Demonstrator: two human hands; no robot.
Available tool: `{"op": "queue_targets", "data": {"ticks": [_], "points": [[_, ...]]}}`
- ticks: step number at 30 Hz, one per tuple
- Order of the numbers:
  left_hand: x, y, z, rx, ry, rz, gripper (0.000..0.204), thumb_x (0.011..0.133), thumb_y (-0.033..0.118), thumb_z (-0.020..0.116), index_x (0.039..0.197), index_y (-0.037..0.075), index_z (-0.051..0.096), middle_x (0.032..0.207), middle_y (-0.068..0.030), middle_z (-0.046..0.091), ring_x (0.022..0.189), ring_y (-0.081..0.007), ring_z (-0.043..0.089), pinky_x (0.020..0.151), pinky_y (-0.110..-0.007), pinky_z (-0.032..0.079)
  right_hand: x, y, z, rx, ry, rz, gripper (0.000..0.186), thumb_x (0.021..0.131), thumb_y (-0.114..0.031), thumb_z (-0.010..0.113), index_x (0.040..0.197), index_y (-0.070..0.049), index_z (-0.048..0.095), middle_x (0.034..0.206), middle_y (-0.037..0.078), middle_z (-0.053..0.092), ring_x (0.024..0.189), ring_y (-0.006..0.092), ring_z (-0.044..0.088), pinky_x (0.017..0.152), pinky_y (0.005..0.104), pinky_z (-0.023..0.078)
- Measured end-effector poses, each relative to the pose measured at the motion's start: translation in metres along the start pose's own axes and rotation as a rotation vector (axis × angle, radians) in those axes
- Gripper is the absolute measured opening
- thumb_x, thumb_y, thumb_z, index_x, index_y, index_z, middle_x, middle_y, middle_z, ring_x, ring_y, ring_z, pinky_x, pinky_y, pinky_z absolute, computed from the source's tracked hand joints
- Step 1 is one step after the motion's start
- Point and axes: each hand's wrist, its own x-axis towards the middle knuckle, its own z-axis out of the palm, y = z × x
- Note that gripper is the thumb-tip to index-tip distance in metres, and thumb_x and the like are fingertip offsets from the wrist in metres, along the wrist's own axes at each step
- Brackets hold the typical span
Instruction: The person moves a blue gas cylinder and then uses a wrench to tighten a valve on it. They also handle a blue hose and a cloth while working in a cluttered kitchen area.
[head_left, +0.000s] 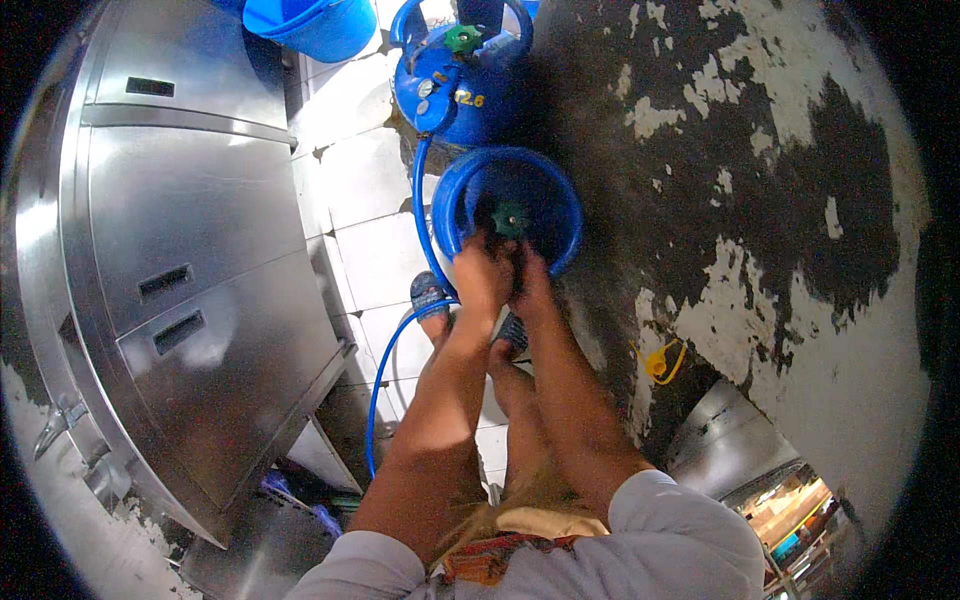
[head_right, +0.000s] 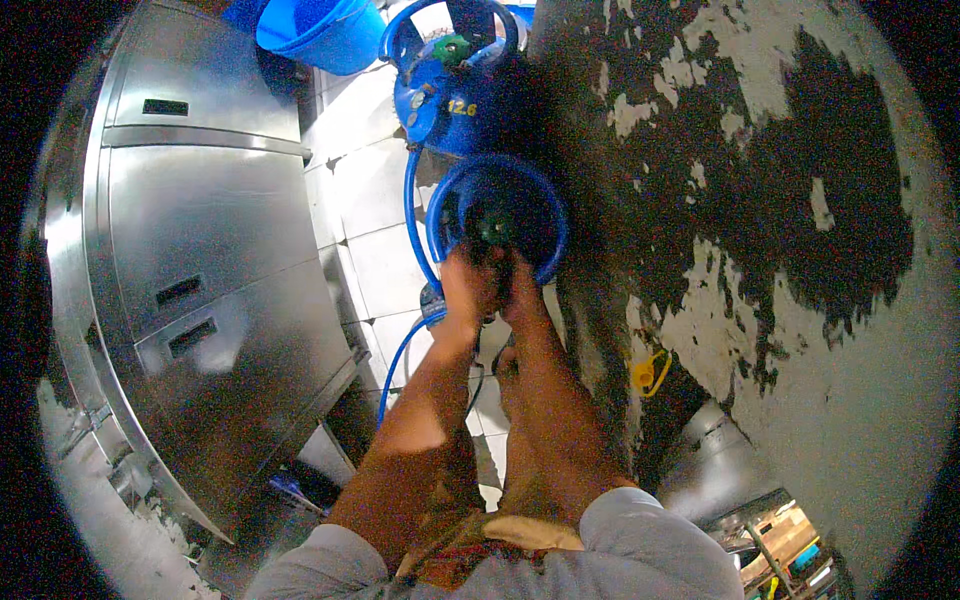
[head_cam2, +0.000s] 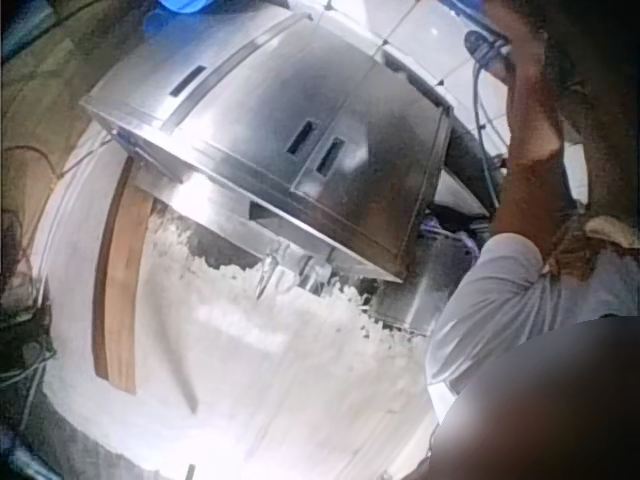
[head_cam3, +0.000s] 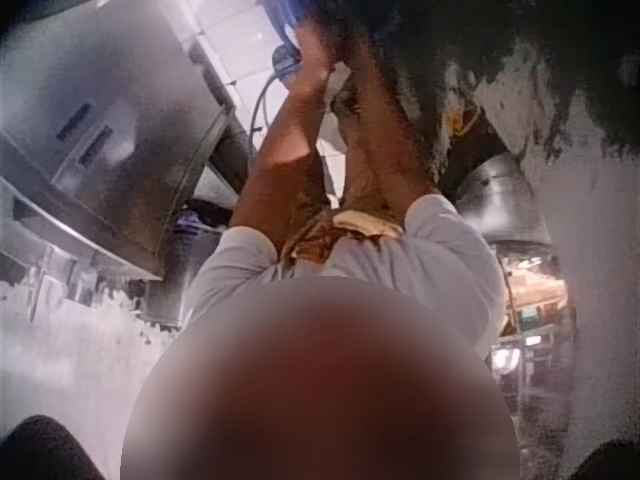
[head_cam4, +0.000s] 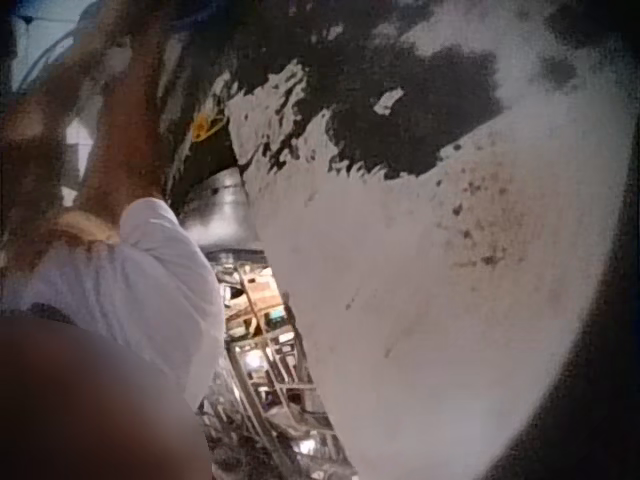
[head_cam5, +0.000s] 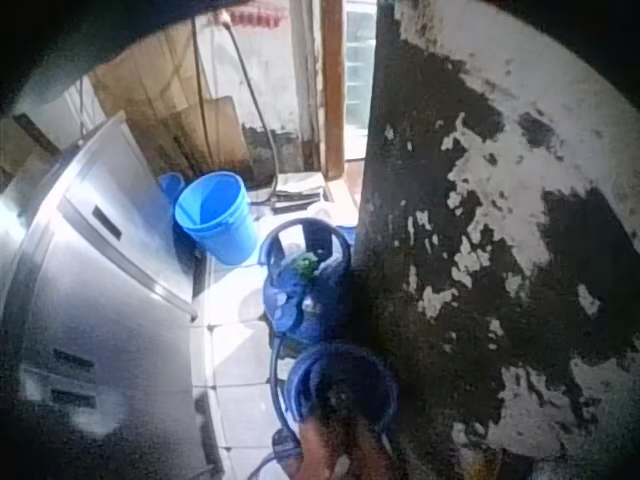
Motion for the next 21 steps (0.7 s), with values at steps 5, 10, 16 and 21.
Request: {"op": "queue_targets", "data": {"ticks": [5,10,16,21], "points": [[-0.014,0.038,0.012,0.291,0.132,0.013,0.036,0.080,0.032,0.066,0.105,0.006,0.062,0.113,-0.0211,0.061,0.095,-0.0391,0.060,0.077,-0.047,0.049,0.038,-0.021,-0.065,0.018,-0.214,-0.100,0.042,0.096,-0.041,0.038,0.118,-0.010,0.055,0.113,0.013,0.060,0.102,0.0279,0.057,0.090,0.0419,0.045],[-0.018,0.033,0.011,0.374,0.204,-0.081,0.040,0.079,0.033,0.068,0.112,0.011,0.062,0.126,-0.0133,0.053,0.113,-0.0357,0.051,0.083,-0.050,0.047,0.046,-0.017,-0.033,-0.001,-0.039,0.016,0.041,0.095,-0.040,0.040,0.118,-0.009,0.055,0.113,0.013,0.060,0.101,0.0281,0.057,0.089,0.0417,0.046],[-0.002,0.032,0.005,0.166,-0.059,-0.215,0.047,0.080,0.032,0.067,0.121,0.014,0.056,0.129,-0.0174,0.053,0.103,-0.0397,0.058,0.079,-0.048,0.050,0.029,-0.014,-0.021,0.011,0.133,0.053,0.041,0.094,-0.039,0.042,0.118,-0.008,0.056,0.112,0.012,0.060,0.100,0.0282,0.057,0.088,0.0418,0.047],[0.007,-0.005,-0.014,0.018,-0.066,-0.209,0.059,0.078,0.032,0.071,0.131,0.017,0.049,0.120,-0.0171,0.059,0.092,-0.0388,0.063,0.078,-0.048,0.050,-0.028,-0.028,0.090,-0.091,0.544,0.158,0.041,0.094,-0.038,0.043,0.118,-0.007,0.056,0.112,0.012,0.060,0.099,0.0283,0.058,0.086,0.0418,0.048]]}}
